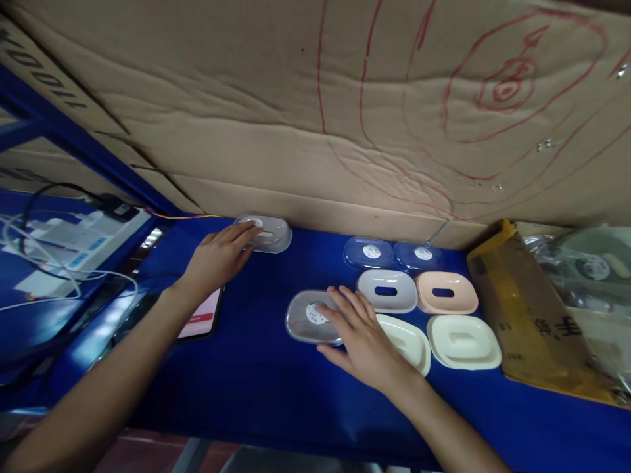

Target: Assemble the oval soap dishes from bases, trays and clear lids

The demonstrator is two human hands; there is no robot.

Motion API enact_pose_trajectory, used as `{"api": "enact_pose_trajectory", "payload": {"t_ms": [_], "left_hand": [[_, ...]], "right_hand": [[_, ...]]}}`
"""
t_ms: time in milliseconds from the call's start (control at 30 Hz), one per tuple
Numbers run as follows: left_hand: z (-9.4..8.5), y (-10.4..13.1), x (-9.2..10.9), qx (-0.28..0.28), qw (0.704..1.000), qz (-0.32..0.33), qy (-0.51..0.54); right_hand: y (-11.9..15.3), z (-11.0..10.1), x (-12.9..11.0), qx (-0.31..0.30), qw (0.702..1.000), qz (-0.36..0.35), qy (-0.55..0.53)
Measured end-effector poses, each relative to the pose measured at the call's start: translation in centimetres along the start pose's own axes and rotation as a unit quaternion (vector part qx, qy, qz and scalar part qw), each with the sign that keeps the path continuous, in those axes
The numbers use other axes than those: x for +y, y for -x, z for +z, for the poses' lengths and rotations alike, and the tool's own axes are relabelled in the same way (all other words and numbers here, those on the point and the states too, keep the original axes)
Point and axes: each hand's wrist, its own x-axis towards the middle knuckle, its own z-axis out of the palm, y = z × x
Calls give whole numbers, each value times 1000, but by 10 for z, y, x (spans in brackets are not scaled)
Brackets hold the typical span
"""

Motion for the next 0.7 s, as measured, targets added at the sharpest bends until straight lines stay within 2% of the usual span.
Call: {"api": "enact_pose_trajectory", "payload": {"t_ms": [100,200,300,400,567,700], "left_hand": [[-2,2,-4,-2,1000,0,3],[-10,9,2,12,1000,4,7],[-18,23,22,62,997,-3,34],[-22,40,53,109,990,9,93],[-16,60,96,78,977,132,150],[-9,62,102,46,966,170,189]], "right_hand": [[-11,2,3,9,1000,3,25],[-31,1,6,16,998,13,61],[-60,0,12,4,995,22,92],[-92,-2,20,-13,994,30,108],[-132,-3,36,-17,992,38,117],[-145,-4,43,-12,991,46,124]]}}
